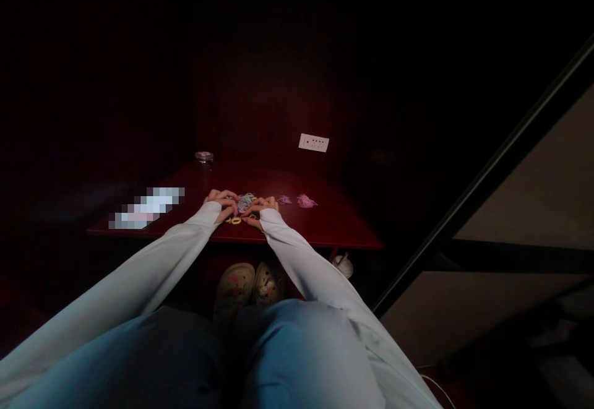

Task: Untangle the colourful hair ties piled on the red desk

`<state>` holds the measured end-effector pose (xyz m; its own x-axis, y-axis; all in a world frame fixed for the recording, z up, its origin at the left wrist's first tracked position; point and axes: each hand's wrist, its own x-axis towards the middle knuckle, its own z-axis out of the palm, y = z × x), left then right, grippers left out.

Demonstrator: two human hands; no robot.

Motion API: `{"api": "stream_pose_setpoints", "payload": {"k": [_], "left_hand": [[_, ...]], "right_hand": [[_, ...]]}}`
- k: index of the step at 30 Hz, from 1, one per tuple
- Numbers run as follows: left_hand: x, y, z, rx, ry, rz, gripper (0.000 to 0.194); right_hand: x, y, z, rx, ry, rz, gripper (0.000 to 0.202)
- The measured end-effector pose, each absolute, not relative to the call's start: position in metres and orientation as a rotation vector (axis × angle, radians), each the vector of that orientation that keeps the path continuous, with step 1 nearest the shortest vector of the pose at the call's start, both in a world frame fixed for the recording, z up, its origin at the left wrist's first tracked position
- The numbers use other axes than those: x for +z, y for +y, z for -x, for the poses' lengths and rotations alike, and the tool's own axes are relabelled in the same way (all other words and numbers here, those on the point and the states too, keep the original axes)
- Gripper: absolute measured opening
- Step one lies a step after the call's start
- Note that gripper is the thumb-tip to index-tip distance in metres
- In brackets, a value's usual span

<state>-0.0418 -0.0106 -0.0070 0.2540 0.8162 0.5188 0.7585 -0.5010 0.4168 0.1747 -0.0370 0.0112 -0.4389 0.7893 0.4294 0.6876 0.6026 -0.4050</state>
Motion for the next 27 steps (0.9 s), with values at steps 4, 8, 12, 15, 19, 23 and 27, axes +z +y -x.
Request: {"api": "stream_pose_setpoints", "payload": {"k": [4,8,12,15,19,23,27], "left_hand": [[-0.005,-0.013,0.04,1.114,1.583,-2.411,0.02],[-0.01,-0.013,0.04,1.137,1.563,-2.441,0.016],[-0.015,-0.007,0.046,1.156,1.541,-2.455,0.014],[-0.016,-0.002,0.051,1.101,1.52,-2.474,0.017],[-0.014,-0.002,0.052,1.077,1.52,-2.472,0.015],[-0.008,-0.011,0.047,1.111,1.534,-2.455,0.011],[-0.009,-0.014,0.039,1.143,1.583,-2.425,0.009]], "right_hand": [[0.016,-0.036,-0.17,0.168,-2.287,1.205,0.013],[0.02,-0.037,-0.169,0.133,-2.274,1.229,0.015],[0.02,-0.039,-0.169,0.125,-2.255,1.236,0.02],[0.02,-0.04,-0.169,0.133,-2.235,1.269,0.02],[0.021,-0.042,-0.169,0.148,-2.24,1.254,0.026],[0.021,-0.041,-0.171,0.151,-2.249,1.244,0.026],[0.024,-0.037,-0.169,0.095,-2.305,1.233,0.017]]}}
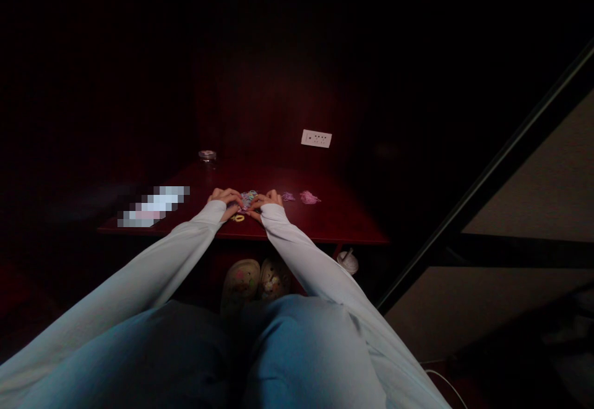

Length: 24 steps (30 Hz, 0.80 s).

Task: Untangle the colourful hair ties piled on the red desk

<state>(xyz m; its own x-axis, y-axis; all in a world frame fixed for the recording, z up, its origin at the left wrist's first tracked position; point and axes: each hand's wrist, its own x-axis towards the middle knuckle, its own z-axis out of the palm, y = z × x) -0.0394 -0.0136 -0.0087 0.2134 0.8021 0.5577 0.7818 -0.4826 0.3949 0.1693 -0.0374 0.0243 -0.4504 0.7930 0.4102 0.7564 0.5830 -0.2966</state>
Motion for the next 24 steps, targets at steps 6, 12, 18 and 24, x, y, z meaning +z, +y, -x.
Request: {"api": "stream_pose_setpoints", "payload": {"k": [6,12,18,24], "left_hand": [[-0.0152,-0.009,0.0347,1.236,1.637,-2.388,0.012],[-0.0149,-0.0096,0.0365,1.241,1.621,-2.39,0.015],[-0.0145,-0.0123,0.0357,1.248,1.591,-2.402,0.017],[-0.0146,-0.0125,0.0338,1.263,1.606,-2.4,0.015]], "right_hand": [[0.0322,-0.04,-0.1636,-0.099,-2.466,1.159,0.018],[0.0276,-0.0404,-0.1646,-0.082,-2.395,1.195,0.018],[0.0251,-0.0368,-0.1644,-0.037,-2.387,1.22,0.017],[0.0268,-0.0379,-0.1634,0.007,-2.369,1.239,0.012]]}}
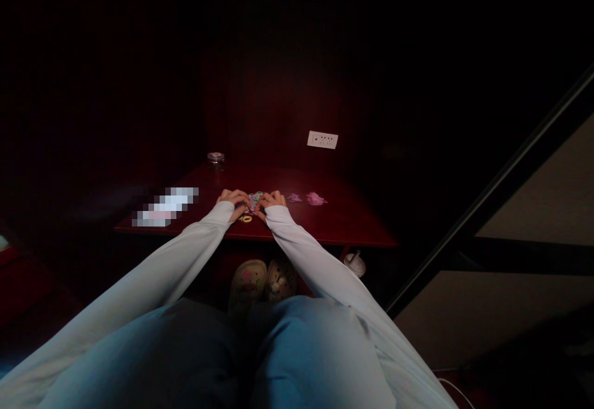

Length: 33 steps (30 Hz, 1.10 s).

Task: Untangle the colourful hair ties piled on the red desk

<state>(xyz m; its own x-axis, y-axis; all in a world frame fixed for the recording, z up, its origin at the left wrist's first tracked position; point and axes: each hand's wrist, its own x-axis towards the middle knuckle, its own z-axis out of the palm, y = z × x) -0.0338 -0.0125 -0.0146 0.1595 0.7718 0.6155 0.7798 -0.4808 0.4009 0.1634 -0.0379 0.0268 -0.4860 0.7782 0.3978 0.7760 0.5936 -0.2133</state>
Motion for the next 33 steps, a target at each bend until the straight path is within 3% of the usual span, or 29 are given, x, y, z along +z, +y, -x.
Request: {"api": "stream_pose_setpoints", "payload": {"k": [12,26,33], "left_hand": [[-0.012,-0.015,0.033,-1.179,-1.629,2.422,0.008],[-0.007,-0.02,0.03,-1.208,-1.644,2.425,0.006],[-0.013,-0.014,0.032,-1.164,-1.599,2.477,0.019]], "right_hand": [[0.018,-0.035,-0.168,0.049,-2.305,1.225,0.024],[0.018,-0.036,-0.168,0.108,-2.242,1.253,0.024],[0.022,-0.039,-0.168,0.083,-2.234,1.244,0.026]]}}
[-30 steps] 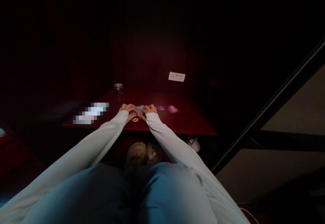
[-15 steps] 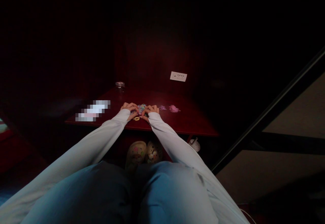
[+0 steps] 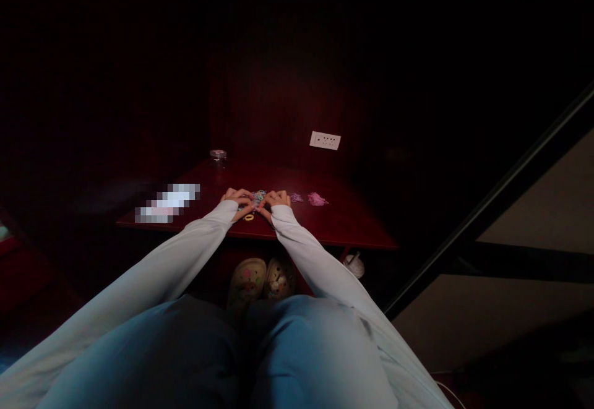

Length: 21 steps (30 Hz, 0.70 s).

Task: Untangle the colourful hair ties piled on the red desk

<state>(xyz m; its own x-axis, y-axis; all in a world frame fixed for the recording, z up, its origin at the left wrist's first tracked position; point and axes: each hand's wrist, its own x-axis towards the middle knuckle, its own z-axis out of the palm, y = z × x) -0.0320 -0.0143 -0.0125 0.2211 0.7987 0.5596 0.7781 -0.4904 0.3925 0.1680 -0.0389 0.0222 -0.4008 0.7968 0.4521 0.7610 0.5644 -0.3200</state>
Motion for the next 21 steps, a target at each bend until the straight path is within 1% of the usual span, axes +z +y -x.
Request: {"api": "stream_pose_setpoints", "payload": {"k": [3,8,11,17,21], "left_hand": [[-0.015,-0.011,0.035,1.158,1.512,-2.486,0.022],[-0.022,-0.004,0.037,1.32,1.481,-2.495,0.03],[-0.024,0.0,0.037,1.333,1.477,-2.5,0.029],[-0.022,-0.002,0.035,1.328,1.477,-2.476,0.027],[-0.018,-0.009,0.033,1.378,1.459,-2.451,0.024]], "right_hand": [[0.022,-0.039,-0.169,0.086,-2.223,1.236,0.027],[0.015,-0.035,-0.17,0.072,-2.141,1.233,0.028],[0.012,-0.034,-0.17,0.07,-2.131,1.241,0.026],[0.014,-0.036,-0.168,0.078,-2.164,1.232,0.029],[0.019,-0.026,-0.181,0.058,-1.978,1.364,0.028]]}}
